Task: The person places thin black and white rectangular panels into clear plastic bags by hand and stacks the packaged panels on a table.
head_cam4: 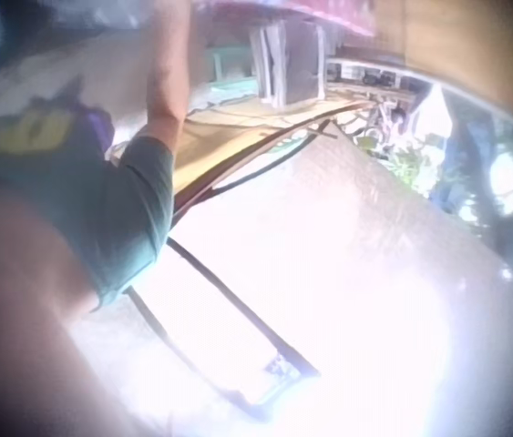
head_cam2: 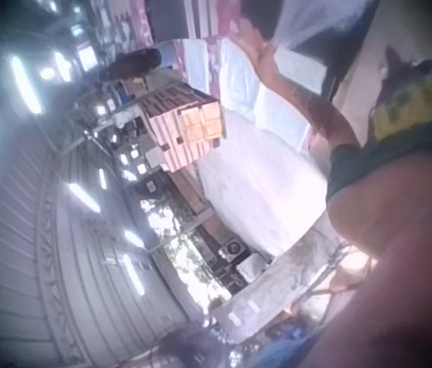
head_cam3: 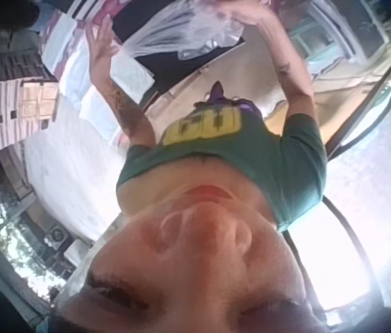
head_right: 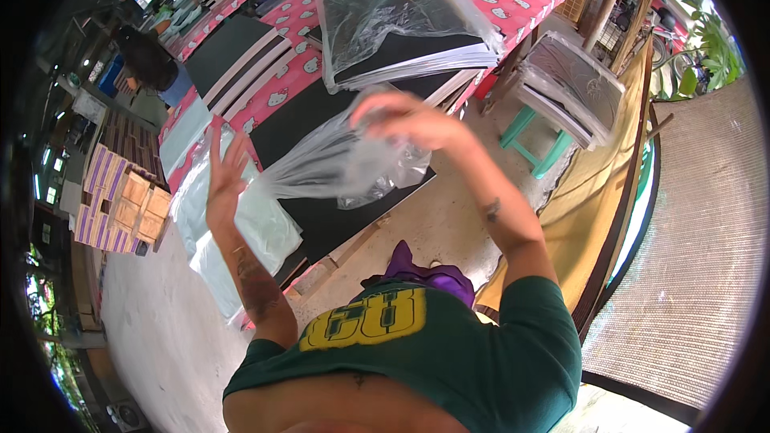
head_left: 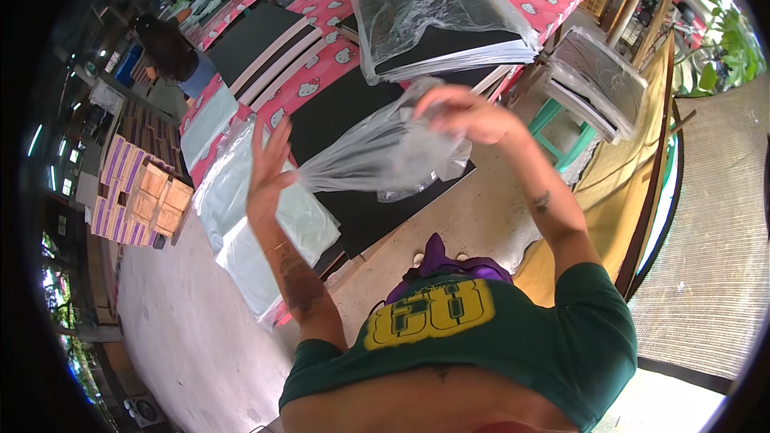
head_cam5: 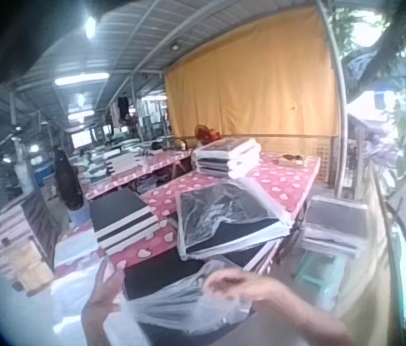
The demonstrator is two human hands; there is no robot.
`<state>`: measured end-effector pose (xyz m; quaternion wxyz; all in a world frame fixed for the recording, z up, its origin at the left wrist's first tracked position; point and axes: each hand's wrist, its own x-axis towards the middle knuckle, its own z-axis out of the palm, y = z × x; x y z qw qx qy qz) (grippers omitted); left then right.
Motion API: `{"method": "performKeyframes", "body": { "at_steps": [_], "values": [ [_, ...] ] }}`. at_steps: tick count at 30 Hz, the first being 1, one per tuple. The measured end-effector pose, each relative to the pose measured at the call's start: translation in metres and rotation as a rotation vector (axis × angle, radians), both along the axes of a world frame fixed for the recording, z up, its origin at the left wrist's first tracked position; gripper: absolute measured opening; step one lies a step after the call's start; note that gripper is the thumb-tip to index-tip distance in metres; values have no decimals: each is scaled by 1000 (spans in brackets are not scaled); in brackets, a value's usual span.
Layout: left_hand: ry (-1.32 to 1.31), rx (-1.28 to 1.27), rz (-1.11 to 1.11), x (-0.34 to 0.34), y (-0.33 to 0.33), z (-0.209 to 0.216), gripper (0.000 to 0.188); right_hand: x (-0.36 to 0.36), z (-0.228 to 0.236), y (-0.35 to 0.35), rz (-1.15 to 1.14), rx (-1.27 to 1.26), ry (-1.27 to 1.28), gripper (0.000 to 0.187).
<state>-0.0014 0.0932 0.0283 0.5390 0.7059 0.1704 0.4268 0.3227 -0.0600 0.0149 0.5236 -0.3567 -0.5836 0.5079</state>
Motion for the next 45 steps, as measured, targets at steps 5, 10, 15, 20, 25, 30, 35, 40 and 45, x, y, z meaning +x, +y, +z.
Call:
{"method": "performKeyframes", "body": {
  "at_steps": [5,10,15,20,25,30,35,40,45],
  "values": [
    [354,-121,-240,76,-38,8,73,-53,34,-2,-102,443,-1001,21],
    [514,482,-199,40,-45,5,33,16,-41,-14,-780,-37,-1500,17],
    [562,765,-110,85,-80,-21,16,-48,-19,-11,-789,339,-1483,11],
    [290,201,-19,51,-58,-6,17,18,-85,-17,-767,42,-1796,12],
    [952,1021,187,19,-94,-33,51,32,-66,-21,-848,-138,-1594,19],
    [1133,1375,248,-32,-54,-35,62,27,-41,-36,-658,-291,-1607,47],
    [1029,1215,-148,-44,-92,-8,62,54,-38,-53,-440,-317,-1450,60],
    [1086,958,-42,-67,-86,-1,37,75,-69,-47,-61,-255,-1198,48],
    [1141,512,121,-71,-76,28,12,44,-29,-61,27,-328,-1124,44]
  ]
}}
